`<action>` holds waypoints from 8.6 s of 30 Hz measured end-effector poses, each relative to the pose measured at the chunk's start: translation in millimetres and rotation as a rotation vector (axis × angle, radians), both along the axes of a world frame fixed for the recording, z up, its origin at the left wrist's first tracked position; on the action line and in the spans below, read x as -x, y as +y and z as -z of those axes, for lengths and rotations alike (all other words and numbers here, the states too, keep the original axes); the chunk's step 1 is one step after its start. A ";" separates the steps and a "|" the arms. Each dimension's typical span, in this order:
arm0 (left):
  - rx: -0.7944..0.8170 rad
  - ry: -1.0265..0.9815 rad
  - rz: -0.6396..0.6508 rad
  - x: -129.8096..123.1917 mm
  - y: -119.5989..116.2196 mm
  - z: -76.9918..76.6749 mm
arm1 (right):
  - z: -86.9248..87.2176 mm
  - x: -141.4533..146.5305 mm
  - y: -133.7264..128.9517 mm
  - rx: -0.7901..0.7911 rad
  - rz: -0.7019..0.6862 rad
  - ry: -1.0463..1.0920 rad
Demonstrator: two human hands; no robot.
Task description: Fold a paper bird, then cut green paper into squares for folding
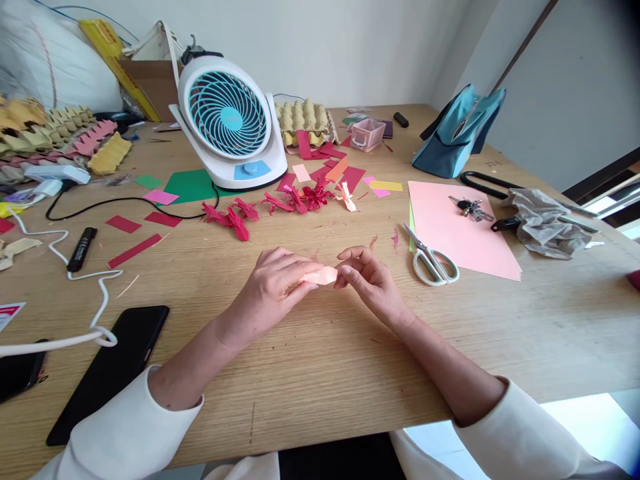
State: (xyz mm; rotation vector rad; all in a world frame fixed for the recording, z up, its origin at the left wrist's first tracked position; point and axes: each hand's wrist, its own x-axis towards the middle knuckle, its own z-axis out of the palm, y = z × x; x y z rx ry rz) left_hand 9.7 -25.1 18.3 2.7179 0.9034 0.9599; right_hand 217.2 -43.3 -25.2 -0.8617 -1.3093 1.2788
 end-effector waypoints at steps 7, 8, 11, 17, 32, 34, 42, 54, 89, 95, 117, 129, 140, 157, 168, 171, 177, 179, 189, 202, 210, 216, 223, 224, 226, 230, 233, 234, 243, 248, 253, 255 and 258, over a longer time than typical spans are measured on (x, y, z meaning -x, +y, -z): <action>-0.050 0.063 -0.038 -2.7 -4.6 -4.1 | 3.8 6.7 -1.8 -0.036 0.057 0.000; -0.049 0.066 -0.039 -2.9 -4.9 -4.6 | 4.3 6.9 -2.2 -0.029 0.053 -0.015; -0.043 0.068 -0.047 -3.0 -5.4 -5.9 | 5.5 6.7 -3.0 -0.011 0.056 -0.032; -0.039 0.083 -0.051 -3.0 -5.1 -5.3 | 4.6 7.1 -3.7 -0.005 0.088 -0.066; -0.047 0.071 -0.059 -4.1 -4.8 -3.8 | 0.3 6.6 -10.8 -0.144 0.204 -0.321; -0.043 0.071 -0.059 -4.2 -5.0 -4.4 | 0.4 6.8 -10.7 -0.176 0.207 -0.330; -0.024 0.063 -0.055 -4.3 -5.4 -3.9 | 0.7 8.1 -9.1 -0.214 0.220 -0.313; 0.000 0.016 -0.044 -1.0 -2.7 -1.9 | 1.5 9.1 -8.9 -0.103 0.162 -0.193; 0.110 -0.015 -0.017 -4.8 -2.3 2.1 | 6.4 14.0 -9.7 -0.027 0.120 -0.114; 0.108 0.028 0.030 -5.4 -0.8 6.6 | 8.1 18.2 -7.7 0.029 -0.027 0.024; 0.285 -0.028 0.036 13.2 14.3 2.9 | 11.4 14.6 -0.7 0.160 0.021 0.132; 0.364 -0.038 0.060 5.8 6.6 -5.1 | 5.5 13.1 -8.7 -0.189 0.138 -0.325; 0.388 -0.023 0.041 4.5 3.0 -3.7 | -4.3 11.8 -14.7 -0.406 0.184 -0.524; 0.344 -0.033 -0.010 1.4 0.5 3.1 | 0.1 11.9 -17.4 -0.500 0.201 -0.678; 0.381 -0.078 -0.015 -0.1 -0.9 -1.0 | -1.7 13.6 -13.8 -0.280 0.196 -0.426; 0.382 -0.088 -0.010 -0.1 -0.6 -1.4 | 1.7 13.3 -12.8 -0.205 0.162 -0.397; 0.402 -0.088 0.007 0.3 0.2 -0.4 | 7.6 14.2 -12.1 -0.103 0.128 -0.307; 0.410 -0.086 0.016 0.2 0.1 -0.5 | 7.5 14.5 -12.3 -0.093 0.128 -0.302; 0.376 -0.061 0.036 0.6 1.2 0.6 | 4.2 15.3 -11.3 -0.046 0.129 -0.298; 0.293 -0.020 0.096 2.2 1.8 4.1 | 1.0 19.0 -10.9 0.183 0.026 -0.079; 0.231 -0.037 0.067 1.5 1.1 1.4 | 4.7 14.4 -9.5 0.073 0.113 -0.235; 0.231 -0.045 0.062 1.0 -1.1 2.3 | 11.7 13.3 -8.0 -0.065 0.133 -0.235; 0.197 -0.066 0.056 -0.8 -2.8 3.4 | 9.7 14.3 -9.0 -0.125 0.152 -0.224; 0.187 -0.073 0.051 -0.8 -2.5 3.1 | 8.7 14.0 -8.6 -0.128 0.153 -0.207; 0.172 -0.089 0.039 -0.7 -1.9 2.2 | 5.9 12.9 -7.6 -0.124 0.157 -0.189; 0.172 -0.102 0.033 -0.8 -1.8 0.3 | -0.3 10.6 -7.2 -0.031 0.137 -0.179; 0.173 -0.090 0.035 -1.5 -3.0 -0.3 | -1.0 11.4 -7.8 0.080 0.080 -0.092; 0.168 -0.090 0.031 -1.8 -3.4 -0.3 | -0.3 12.2 -7.9 0.112 0.067 -0.055; 0.142 -0.126 -0.025 -4.8 -6.1 2.6 | 6.0 20.6 -10.4 0.184 0.122 0.080; 0.169 -0.110 0.004 -4.7 -5.7 1.2 | 5.6 20.9 -11.0 0.163 0.132 0.040; 0.202 -0.096 0.045 -1.9 -3.4 1.2 | 3.9 19.7 -10.5 0.182 0.107 0.039; 0.214 -0.099 0.050 -1.2 -2.9 1.4 | 4.0 19.4 -10.2 0.183 0.095 0.053; 0.222 -0.102 0.037 -1.1 -2.4 2.0 | 5.0 19.6 -9.6 0.196 0.086 0.087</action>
